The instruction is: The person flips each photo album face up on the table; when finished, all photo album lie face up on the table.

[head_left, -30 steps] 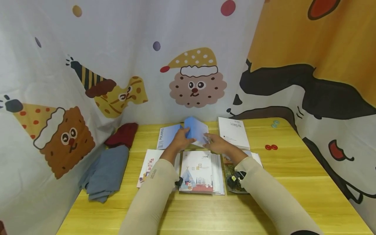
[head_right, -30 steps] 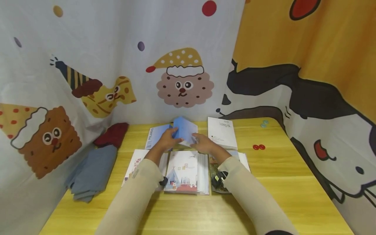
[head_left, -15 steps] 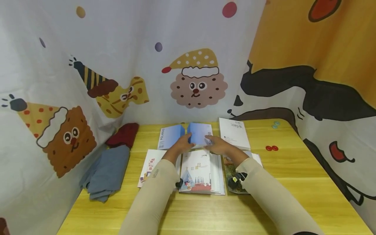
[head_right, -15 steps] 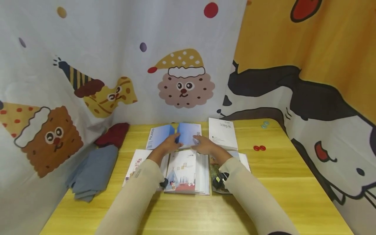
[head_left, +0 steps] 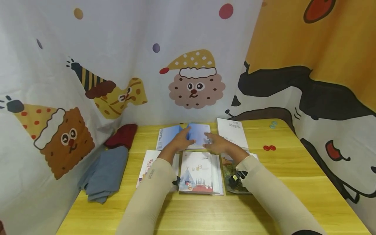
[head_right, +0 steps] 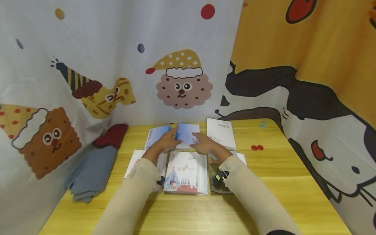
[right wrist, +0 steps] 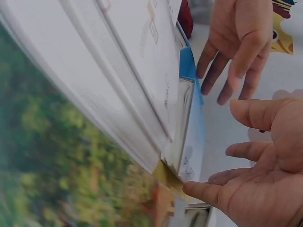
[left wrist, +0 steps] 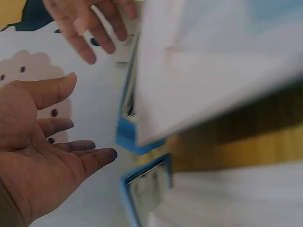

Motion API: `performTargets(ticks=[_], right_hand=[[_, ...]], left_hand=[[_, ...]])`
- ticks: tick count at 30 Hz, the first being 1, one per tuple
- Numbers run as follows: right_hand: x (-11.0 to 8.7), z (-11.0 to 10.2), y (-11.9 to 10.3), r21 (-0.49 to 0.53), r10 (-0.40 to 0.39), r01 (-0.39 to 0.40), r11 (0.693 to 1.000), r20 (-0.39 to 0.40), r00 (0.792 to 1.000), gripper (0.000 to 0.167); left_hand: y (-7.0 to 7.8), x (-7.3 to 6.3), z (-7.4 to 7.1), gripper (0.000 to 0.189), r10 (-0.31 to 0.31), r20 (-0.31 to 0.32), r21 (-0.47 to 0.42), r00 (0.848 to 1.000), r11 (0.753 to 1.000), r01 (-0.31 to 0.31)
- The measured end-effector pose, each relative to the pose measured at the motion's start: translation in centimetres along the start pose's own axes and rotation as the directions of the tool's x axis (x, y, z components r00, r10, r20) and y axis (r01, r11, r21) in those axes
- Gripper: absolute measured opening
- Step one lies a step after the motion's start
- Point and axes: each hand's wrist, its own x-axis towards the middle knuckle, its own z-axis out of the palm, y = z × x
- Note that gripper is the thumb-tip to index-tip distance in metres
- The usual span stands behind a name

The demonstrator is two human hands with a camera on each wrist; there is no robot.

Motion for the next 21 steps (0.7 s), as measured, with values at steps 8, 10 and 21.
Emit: performTargets(ticks=[8,10,21], right_hand=[[0.4,-0.1,-1.9,0.007,-0.046,0.046,0.999,-0.009,0.999,0.079],[0.8,0.2,-2.6,0.0,-0.073,0.073,0.997,-0.014,0.997,0.078],[3.4,4.4,-6.5,0.095,-0.185,0.182,0.979,0.023,0.982,0.075]], left_hand=[[-1.4,-1.5,-4.1,0.085,0.004,-0.03,0.019,1.0,1.0,-0.003],[-1.9,-2.0,-5.1,0.085,0.001,-0.036,0.019,0.999,1.0,0.0],[-5.4,-2.5,-6.5,0.09,-0.134,0.018,0.12,0.991,0.984,0.131]])
